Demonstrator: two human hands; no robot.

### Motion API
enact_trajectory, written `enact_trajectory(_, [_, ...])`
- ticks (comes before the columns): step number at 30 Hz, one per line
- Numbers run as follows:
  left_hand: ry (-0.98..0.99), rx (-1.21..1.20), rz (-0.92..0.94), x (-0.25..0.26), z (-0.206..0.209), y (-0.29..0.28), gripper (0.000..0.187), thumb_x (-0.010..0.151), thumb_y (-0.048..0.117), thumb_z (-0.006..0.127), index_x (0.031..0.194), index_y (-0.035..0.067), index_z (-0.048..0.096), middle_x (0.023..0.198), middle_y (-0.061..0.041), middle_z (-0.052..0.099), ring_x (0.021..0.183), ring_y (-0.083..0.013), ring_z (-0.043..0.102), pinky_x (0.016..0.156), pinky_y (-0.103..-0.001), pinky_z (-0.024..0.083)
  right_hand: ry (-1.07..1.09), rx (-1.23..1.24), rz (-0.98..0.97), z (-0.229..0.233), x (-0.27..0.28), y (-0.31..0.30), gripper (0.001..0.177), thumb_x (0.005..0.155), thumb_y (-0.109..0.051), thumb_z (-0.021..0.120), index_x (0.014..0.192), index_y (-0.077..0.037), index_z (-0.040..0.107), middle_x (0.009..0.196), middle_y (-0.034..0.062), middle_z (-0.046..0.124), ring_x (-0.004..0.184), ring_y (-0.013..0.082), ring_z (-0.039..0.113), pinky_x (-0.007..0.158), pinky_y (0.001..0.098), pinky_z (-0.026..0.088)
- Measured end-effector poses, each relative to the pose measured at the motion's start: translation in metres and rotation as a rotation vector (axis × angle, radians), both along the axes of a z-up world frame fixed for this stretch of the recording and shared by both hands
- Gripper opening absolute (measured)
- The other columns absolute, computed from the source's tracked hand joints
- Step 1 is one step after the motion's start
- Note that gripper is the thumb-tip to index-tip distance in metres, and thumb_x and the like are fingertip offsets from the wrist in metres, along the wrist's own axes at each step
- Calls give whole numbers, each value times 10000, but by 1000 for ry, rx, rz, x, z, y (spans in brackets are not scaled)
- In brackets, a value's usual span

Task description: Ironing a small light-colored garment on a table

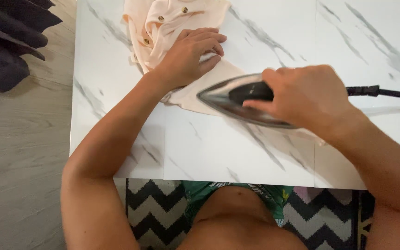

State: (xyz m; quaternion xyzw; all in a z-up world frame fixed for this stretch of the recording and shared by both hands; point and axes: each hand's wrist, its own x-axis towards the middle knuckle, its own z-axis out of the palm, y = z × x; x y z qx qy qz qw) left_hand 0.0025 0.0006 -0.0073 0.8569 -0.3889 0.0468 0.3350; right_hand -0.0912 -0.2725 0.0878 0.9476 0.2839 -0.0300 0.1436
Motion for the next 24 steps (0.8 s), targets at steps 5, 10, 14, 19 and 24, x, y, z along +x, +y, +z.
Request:
enact_trajectory(5, [-14, 24, 11, -1, 4, -1, 34, 989, 104, 677, 1001, 133, 690, 1294, -44, 715, 1329, -247, 572, 1023, -426, 370, -81, 3, -143, -11, 14, -13, 698, 1035, -866, 491, 896, -196, 627, 673, -82, 640, 519, 201, 626, 481, 346, 469])
enact_trajectory(10, [-4, 38, 10, 0, 4, -1, 23, 996, 120, 692, 1006, 138, 701, 1301, -38, 716, 1331, -244, 573, 1029, -424, 365, 71, -11, -151, 6, 8, 0, 612, 1014, -797, 483, 1021, -212, 662, 760, -63, 719, 582, 199, 697, 487, 352, 502])
enact_trajectory(14, [-15, 39, -2, 1, 2, -1, 40, 996, 117, 700, 1011, 145, 676, 1303, -39, 710, 1333, -260, 575, 1022, -430, 369, 20, 23, 40, -7, -3, -4, 621, 965, -840, 488, 943, -240, 646, 689, -86, 671, 520, 199, 649, 415, 339, 422])
enact_trajectory(19, [-26, 25, -8, 0, 3, -1, 67, 987, 86, 724, 1008, 131, 679, 1294, -50, 713, 1332, -262, 575, 1032, -426, 381, 65, -46, -45, 0, 3, -3, 669, 985, -859, 427, 992, -219, 625, 673, -85, 654, 491, 180, 632, 413, 326, 423])
enact_trajectory(24, [-24, 27, 6, 0, 2, -1, 38, 992, 101, 698, 1006, 134, 687, 1308, -41, 711, 1334, -250, 575, 1038, -419, 368, 17, -64, -210, -2, 19, -17, 687, 1021, -866, 459, 914, -203, 600, 600, -58, 637, 504, 199, 632, 486, 326, 463])
